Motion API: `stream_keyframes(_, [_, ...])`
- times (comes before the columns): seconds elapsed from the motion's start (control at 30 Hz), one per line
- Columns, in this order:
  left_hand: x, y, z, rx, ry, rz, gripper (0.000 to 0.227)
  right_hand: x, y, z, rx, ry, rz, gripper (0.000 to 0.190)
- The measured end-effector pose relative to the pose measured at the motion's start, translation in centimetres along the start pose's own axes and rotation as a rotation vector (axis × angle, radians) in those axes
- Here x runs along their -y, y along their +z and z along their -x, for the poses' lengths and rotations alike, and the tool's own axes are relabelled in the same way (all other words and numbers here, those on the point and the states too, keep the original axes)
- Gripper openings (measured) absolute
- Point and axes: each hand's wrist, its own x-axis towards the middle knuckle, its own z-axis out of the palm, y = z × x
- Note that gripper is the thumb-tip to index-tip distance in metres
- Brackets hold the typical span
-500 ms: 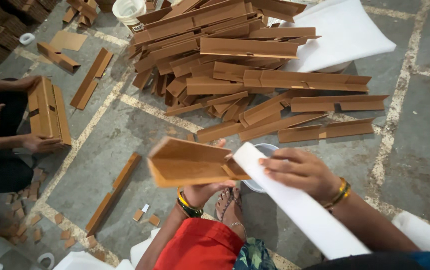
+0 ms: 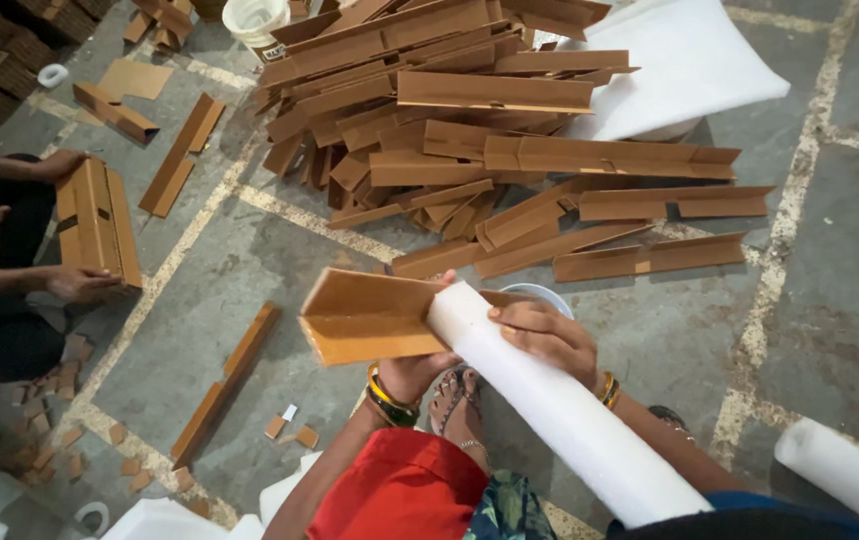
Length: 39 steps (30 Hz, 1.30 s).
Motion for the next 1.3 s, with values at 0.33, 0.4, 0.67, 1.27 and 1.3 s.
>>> stream_keyframes(0.33, [-0.9,-1.2,0.6,0.097,-0.195,-0.08,0.064,3.9,2.6,-2.1,-0.163,0.096,-0.144,0.03])
stream_keyframes(0.4, [-0.7,-1.2,0.3,0.071,-0.139,-0.231,0.056,5.2,3.7,-3.0,-0.208,0.133,-0.134,0.03])
stream_keyframes(0.67, [-1.4,-0.8,-0.8,-0.006,0.115,-0.548,0.058,6.3,2.8,-4.1,-0.39,0.315,-0.392,0.033])
stream_keyframes(1.27, [-1.0,-0.7,0.3,-0.007,-0.007,-0.106,0.079,1.8,-0.3,-2.3,0.127,0.106,-0.038,0.031])
stream_keyframes(1.3, [-1.1,-0.7,0.4,0.006,-0.013,-0.114,0.081,1.5,-0.4,-2.5,0.136,0.07,-0.032,0.029])
